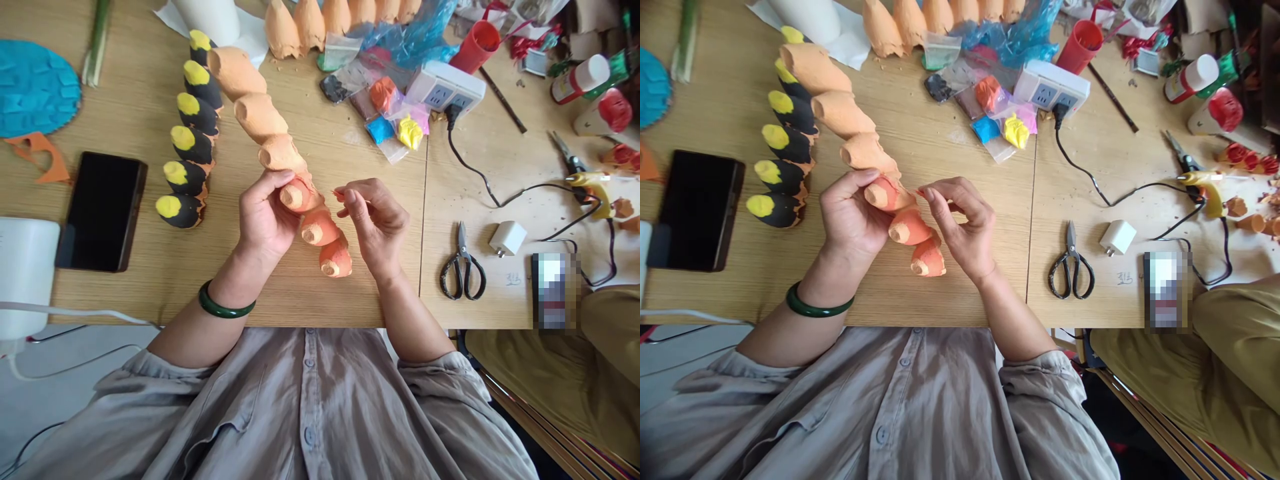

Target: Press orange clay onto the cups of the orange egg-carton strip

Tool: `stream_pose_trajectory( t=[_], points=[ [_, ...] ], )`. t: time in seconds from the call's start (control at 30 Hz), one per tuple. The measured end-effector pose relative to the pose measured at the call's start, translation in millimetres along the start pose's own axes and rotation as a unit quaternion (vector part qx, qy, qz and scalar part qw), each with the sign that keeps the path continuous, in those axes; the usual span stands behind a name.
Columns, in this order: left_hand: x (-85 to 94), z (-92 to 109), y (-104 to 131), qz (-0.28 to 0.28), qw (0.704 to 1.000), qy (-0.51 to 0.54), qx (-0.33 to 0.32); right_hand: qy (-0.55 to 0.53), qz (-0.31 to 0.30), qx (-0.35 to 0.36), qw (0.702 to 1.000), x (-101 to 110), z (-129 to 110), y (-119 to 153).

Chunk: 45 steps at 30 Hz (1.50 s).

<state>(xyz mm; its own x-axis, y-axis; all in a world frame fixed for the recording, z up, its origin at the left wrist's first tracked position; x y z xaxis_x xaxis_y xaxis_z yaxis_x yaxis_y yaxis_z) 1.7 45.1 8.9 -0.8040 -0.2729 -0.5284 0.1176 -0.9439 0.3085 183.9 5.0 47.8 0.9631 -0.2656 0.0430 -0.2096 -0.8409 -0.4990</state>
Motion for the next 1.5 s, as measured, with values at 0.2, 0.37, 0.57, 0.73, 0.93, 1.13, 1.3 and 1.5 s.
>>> stream_pose_trajectory(
  t=[0.2, 0.37, 0.57, 0.73, 0.93, 1.13, 1.3, 1.5],
  points=[
    [4.7, -1, -7, -0.031, 0.999, -0.019, -0.001, 0.014, -0.049, 0.024, 0.998, -1, -1, -1],
    [0.6, -2, -5, -0.034, 0.999, -0.034, -0.002, 0.035, -0.077, 0.032, 0.996, -1, 1, -2],
    [-6.3, -1, 4, -0.017, 1.000, 0.001, 0.003, 0.003, -0.101, 0.037, 0.994, 2, -5, -6],
    [-0.4, -6, -4, -0.053, 0.998, -0.027, 0.019, 0.000, -0.113, 0.061, 0.992, 3, -7, -9],
    [1.5, -12, -4, -0.038, 0.998, -0.019, 0.050, 0.032, -0.130, 0.098, 0.986, 0, 0, -7],
    [-5.1, -7, 5, -0.044, 0.998, 0.002, 0.054, 0.063, -0.132, 0.063, 0.987, -1, 0, -4],
    [-25.2, 10, 27, 0.015, 0.996, 0.067, 0.057, -0.015, -0.061, -0.065, 0.996, 4, 4, -7],
    [-37.3, 19, 37, -0.002, 0.997, 0.045, 0.063, -0.096, -0.109, -0.294, 0.945, -5, 21, -6]
  ],
)
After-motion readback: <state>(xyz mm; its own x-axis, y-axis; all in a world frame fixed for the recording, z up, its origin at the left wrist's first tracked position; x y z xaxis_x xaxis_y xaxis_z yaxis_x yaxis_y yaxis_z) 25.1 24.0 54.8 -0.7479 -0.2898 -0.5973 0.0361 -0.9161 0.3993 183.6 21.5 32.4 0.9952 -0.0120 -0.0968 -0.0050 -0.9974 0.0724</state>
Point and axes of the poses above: each hand's wrist, its own y-axis away from the middle knuckle, its own x-axis out of the back of the hand, z = x × y, the point moved 3 cm from there along -y, towards the middle knuckle, and after that the axes turned 9 degrees about z, right-handed, at the moved point
